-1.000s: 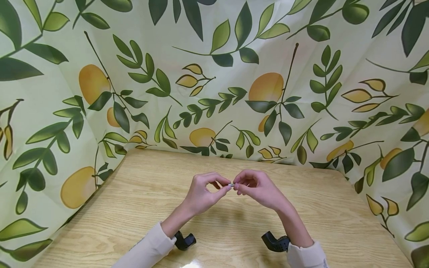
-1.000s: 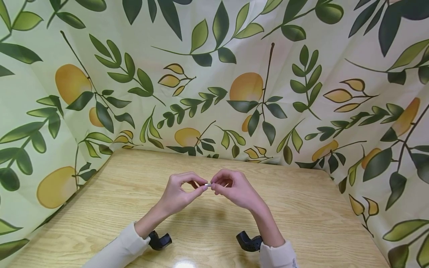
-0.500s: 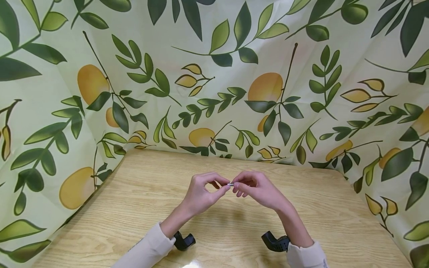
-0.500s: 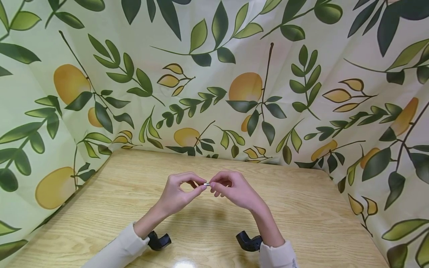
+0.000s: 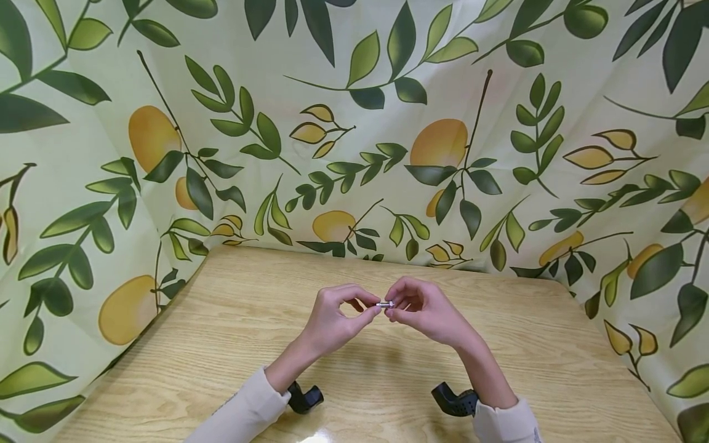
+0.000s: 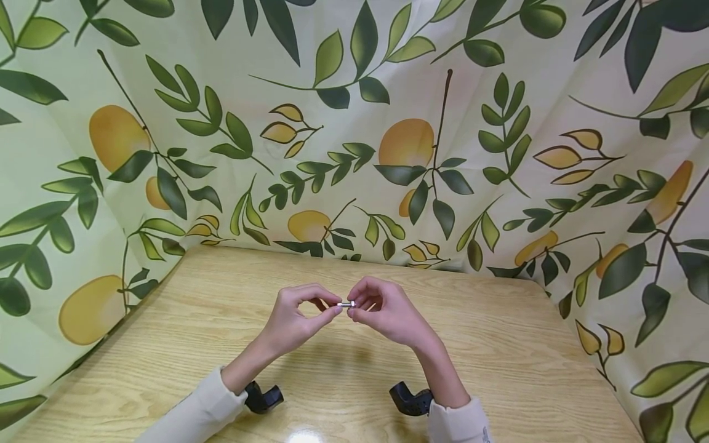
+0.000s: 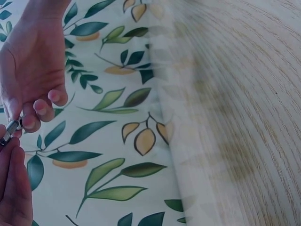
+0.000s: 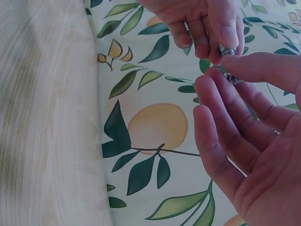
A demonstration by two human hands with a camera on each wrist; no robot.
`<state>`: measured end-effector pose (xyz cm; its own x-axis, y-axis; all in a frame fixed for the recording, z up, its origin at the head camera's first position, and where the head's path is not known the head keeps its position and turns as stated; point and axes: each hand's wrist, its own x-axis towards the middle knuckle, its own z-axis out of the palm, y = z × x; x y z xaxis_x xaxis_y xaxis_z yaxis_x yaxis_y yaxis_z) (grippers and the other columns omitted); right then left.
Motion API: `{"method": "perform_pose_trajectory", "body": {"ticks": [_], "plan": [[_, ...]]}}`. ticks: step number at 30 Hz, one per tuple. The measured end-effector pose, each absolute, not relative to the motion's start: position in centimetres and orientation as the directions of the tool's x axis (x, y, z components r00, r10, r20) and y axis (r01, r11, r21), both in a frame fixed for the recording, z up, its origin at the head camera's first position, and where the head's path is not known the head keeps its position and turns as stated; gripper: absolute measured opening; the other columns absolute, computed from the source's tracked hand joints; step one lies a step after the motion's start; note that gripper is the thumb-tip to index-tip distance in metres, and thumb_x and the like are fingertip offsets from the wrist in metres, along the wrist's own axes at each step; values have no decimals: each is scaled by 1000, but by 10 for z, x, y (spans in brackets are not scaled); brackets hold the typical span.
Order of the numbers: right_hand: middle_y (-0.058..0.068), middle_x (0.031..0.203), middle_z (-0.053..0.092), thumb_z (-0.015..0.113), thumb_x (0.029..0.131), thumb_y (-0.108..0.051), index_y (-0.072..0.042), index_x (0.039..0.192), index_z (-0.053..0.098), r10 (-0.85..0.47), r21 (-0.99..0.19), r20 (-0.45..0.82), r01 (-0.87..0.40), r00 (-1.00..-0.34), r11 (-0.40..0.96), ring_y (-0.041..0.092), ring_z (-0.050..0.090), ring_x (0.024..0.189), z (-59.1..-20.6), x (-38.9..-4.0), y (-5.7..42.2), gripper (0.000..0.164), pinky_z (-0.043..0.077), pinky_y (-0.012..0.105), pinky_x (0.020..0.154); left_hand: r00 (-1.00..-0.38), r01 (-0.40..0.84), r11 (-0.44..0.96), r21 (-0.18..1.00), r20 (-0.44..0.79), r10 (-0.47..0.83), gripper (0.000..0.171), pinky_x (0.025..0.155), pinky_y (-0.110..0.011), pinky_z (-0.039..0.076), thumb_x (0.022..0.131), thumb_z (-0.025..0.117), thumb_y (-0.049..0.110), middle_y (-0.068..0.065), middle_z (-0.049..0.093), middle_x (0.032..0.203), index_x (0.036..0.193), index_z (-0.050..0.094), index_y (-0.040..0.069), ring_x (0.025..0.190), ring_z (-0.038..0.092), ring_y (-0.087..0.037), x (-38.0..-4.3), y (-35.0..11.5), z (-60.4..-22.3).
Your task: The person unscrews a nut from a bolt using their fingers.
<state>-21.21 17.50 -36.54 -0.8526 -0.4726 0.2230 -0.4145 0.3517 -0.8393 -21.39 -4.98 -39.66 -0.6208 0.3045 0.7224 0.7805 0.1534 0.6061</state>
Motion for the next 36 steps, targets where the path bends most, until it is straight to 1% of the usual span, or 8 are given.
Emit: {"method": "perform_pose_trajectory", "body": {"ticks": [5,9,12,19,24,27,32,36], "plan": [[18,96,73,69,100,-17,-2,117,67,-497,-858,159,-368,-853,358,19,71,78,-364,-213,176,23,61,29,69,-630,773,156,615,718,296,10,70,-28,63,85,82,4,-3,80,89,94,79,8,81,74,-12,-214,-50,-396],[21,99,73,60,105,-19,1,115,67,-530,-870,154,-368,-834,327,27,73,82,-363,-214,176,23,63,33,73,-641,764,159,625,709,293,9,70,-28,63,85,82,5,-2,80,89,93,80,9,81,74,-10,-214,-50,-396],[19,97,73,62,103,-15,2,113,67,-525,-874,172,-375,-834,309,29,74,83,-362,-213,176,20,64,35,74,-636,769,161,619,714,294,9,70,-27,63,85,82,4,-2,80,89,93,79,9,80,74,-11,-214,-50,-396],[17,93,72,67,94,-3,0,108,66,-472,-863,193,-378,-860,336,19,71,80,-363,-212,175,14,62,30,72,-629,775,159,612,719,297,10,70,-25,63,85,82,3,-4,80,89,93,79,8,80,74,-11,-215,-49,-397],[10,93,71,74,90,-5,-4,107,67,-444,-856,191,-370,-876,360,19,69,81,-363,-212,174,18,61,28,71,-639,765,160,623,709,298,9,71,-24,63,85,82,4,-4,80,89,93,79,8,81,74,-10,-214,-50,-396],[13,96,71,74,94,-11,-3,114,68,-464,-863,180,-365,-867,348,20,70,80,-363,-213,175,22,62,31,70,-639,766,159,623,710,295,9,70,-24,63,85,82,4,-3,80,88,93,79,8,81,74,-10,-215,-50,-397],[21,100,73,62,104,-19,-1,116,68,-528,-874,150,-361,-836,324,22,73,81,-363,-215,176,22,64,35,72,-632,772,153,617,720,287,9,69,-25,63,86,82,5,-3,80,88,93,80,9,79,74,-11,-215,-50,-397],[25,98,73,64,102,-14,3,113,67,-525,-881,162,-362,-835,304,20,73,82,-363,-215,177,20,64,35,73,-626,777,153,611,724,288,9,69,-26,63,86,82,5,-3,80,88,93,80,9,78,74,-12,-215,-50,-397]]}}
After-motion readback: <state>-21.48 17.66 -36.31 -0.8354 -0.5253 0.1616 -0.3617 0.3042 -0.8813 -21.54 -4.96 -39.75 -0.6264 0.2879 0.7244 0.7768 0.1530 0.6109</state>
